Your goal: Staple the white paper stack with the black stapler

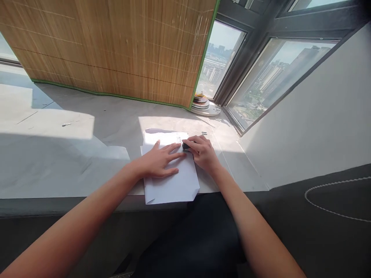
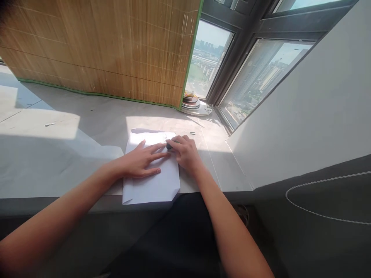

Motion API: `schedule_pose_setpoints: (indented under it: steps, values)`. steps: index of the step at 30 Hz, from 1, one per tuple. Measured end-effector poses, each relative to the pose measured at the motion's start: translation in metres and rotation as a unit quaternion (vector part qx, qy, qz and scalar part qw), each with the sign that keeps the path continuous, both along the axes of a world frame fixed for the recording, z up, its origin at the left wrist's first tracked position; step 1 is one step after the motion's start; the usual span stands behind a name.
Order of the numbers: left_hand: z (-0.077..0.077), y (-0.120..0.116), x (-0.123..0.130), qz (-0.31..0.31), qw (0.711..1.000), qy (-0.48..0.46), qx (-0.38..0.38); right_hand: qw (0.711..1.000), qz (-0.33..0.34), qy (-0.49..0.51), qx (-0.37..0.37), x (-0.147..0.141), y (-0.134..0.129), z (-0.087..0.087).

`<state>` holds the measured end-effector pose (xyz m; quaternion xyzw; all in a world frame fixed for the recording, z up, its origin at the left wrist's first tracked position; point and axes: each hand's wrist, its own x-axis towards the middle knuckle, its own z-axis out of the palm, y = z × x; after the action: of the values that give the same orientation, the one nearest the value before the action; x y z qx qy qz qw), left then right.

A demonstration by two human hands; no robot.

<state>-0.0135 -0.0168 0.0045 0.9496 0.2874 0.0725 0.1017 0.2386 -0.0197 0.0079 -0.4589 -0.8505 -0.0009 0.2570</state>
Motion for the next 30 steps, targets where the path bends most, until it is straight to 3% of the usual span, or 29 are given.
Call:
schedule_pose_setpoints:
  steps: [6,13,21,25,28,30]
  values:
    - [-0.001,-0.001,-0.002,0.007,1.0,0.002,0.001,0.997,-0.055,0.056,0.019,0.012,-0.002,-0.001]
    - [0.001,-0.001,-0.001,0.007,1.0,0.016,-0.011,0.979,-0.173,0.108,0.012,0.021,-0.001,-0.001]
    - [-0.002,0.001,-0.001,0.02,1.0,0.013,-0.007,0.966,-0.218,0.123,-0.064,0.03,0.002,-0.009]
    - [-0.004,0.001,0.001,0.019,1.0,0.012,-0.002,0.949,-0.26,0.172,-0.05,0.024,0.001,-0.008]
    - [0.0,0.001,0.0,0.022,0.999,-0.035,0.0,0.939,-0.258,0.227,-0.019,0.014,-0.002,-0.003]
    - [0.006,0.004,-0.006,0.06,0.989,-0.133,0.023,0.932,-0.254,0.26,-0.005,0.005,-0.006,0.002]
